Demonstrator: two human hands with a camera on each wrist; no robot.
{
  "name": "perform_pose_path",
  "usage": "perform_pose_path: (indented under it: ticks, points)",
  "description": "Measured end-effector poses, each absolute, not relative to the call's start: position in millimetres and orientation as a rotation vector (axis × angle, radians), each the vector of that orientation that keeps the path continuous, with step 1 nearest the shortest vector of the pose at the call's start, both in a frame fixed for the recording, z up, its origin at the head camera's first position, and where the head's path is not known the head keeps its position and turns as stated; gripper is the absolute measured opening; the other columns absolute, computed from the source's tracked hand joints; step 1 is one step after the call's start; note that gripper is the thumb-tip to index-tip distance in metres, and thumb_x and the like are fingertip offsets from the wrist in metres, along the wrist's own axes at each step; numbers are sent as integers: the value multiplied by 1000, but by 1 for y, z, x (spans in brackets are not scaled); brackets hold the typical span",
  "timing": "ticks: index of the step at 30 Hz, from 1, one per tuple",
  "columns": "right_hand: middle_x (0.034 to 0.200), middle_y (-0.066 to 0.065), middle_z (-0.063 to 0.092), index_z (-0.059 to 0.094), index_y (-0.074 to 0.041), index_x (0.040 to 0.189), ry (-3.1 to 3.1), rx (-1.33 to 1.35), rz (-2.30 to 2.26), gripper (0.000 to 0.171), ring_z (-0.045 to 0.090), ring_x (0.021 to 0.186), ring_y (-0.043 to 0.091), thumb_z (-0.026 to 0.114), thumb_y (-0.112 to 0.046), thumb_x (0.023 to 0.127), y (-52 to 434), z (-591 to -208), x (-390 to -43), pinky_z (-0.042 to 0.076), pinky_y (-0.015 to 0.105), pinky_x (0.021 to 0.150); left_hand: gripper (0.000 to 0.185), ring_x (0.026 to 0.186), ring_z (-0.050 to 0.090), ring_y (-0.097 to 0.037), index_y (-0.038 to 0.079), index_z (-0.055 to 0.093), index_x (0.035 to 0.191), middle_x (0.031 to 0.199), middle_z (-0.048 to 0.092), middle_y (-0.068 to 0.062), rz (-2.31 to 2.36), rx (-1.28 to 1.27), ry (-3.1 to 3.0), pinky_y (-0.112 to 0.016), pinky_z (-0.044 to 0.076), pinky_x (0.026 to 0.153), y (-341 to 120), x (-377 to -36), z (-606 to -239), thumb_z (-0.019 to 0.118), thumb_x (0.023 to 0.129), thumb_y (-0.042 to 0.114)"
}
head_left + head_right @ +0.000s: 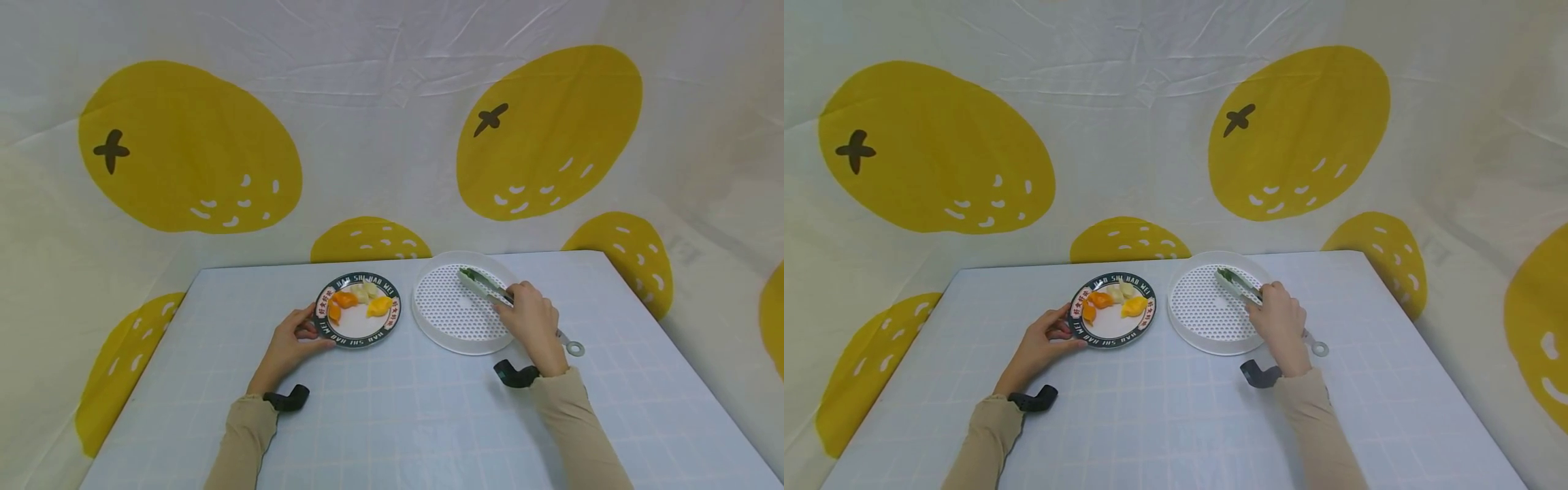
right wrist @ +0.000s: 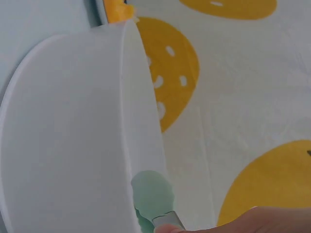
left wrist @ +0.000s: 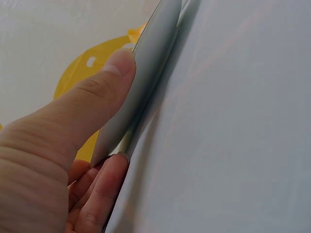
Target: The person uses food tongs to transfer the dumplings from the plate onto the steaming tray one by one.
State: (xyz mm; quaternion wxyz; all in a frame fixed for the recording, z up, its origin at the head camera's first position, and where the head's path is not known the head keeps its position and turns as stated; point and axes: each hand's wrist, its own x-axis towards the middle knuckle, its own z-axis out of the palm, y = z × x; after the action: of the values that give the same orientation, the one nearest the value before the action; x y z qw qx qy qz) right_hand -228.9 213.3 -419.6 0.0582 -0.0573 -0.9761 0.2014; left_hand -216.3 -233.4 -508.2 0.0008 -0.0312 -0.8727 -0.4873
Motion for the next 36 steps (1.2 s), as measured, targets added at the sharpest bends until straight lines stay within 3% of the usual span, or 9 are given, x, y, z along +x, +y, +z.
perform_pose_path:
  ticks: [18, 36]
  points:
    - [102, 20, 59, 65, 6, 116, -2996, -215, 582, 44, 57, 78, 35, 75, -24, 86, 210, -418, -230, 48, 44, 63, 104, 96, 58, -20, 14, 41, 152, 114, 55, -5, -1504, -94, -2750, -27, 54, 85, -233, -216, -508, 90, 67, 48]
    - [109, 22, 58, 63, 4, 120, -2961, -211, 604, 46, 58, 84, 40, 73, -26, 87, 209, -412, -225, 49, 51, 68, 106, 97, 59, -21, 14, 41, 152, 113, 56, -4, -1525, -92, -2749, -29, 54, 86, -232, -217, -507, 90, 65, 51]
